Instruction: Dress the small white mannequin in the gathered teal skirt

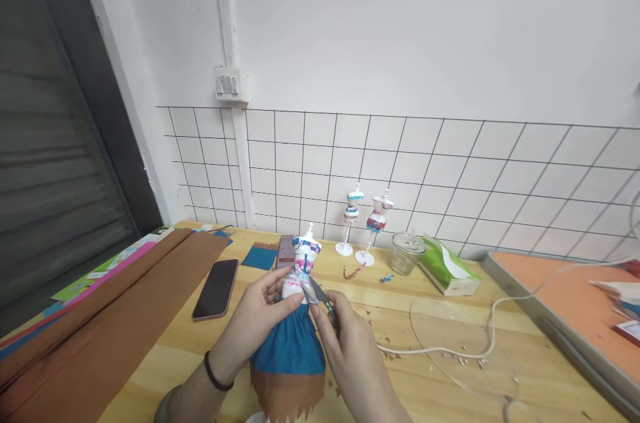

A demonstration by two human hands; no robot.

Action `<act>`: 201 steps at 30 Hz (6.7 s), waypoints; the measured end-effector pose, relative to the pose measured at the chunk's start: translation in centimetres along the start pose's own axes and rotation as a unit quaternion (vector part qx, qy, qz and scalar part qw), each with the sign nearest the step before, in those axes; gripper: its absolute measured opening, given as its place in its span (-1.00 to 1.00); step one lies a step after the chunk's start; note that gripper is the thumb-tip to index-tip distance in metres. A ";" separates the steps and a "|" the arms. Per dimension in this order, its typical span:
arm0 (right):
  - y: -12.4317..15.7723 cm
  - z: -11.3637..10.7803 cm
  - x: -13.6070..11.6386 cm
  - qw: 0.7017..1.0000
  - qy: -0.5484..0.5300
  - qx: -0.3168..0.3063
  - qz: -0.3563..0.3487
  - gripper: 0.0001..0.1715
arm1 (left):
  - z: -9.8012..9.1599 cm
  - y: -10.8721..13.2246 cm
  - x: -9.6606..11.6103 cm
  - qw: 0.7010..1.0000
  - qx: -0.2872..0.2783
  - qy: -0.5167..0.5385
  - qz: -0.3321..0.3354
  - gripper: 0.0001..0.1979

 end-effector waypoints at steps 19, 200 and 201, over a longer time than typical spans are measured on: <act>-0.1 -0.5 -0.1 0.998 -0.047 0.037 -0.006 -0.61 | 1.0 0.5 0.1 0.998 -0.001 -0.062 0.007 -0.52; -1.2 0.9 3.5 0.990 -0.096 0.085 0.057 -0.57 | 1.9 1.0 -2.2 0.944 0.079 -0.320 0.014 -0.84; -1.2 0.8 3.5 0.989 -0.108 0.086 0.057 -0.56 | 2.1 1.1 -2.4 0.949 0.071 -0.306 0.012 -0.83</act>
Point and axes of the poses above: each hand's wrist, its own y-axis away from the middle knuckle, its own z-axis out of the palm, x = y × z, the point moved 7 cm from there along -y, towards the middle knuckle, and after that the axes turned 2 degrees about -x, right-handed, at the moved point
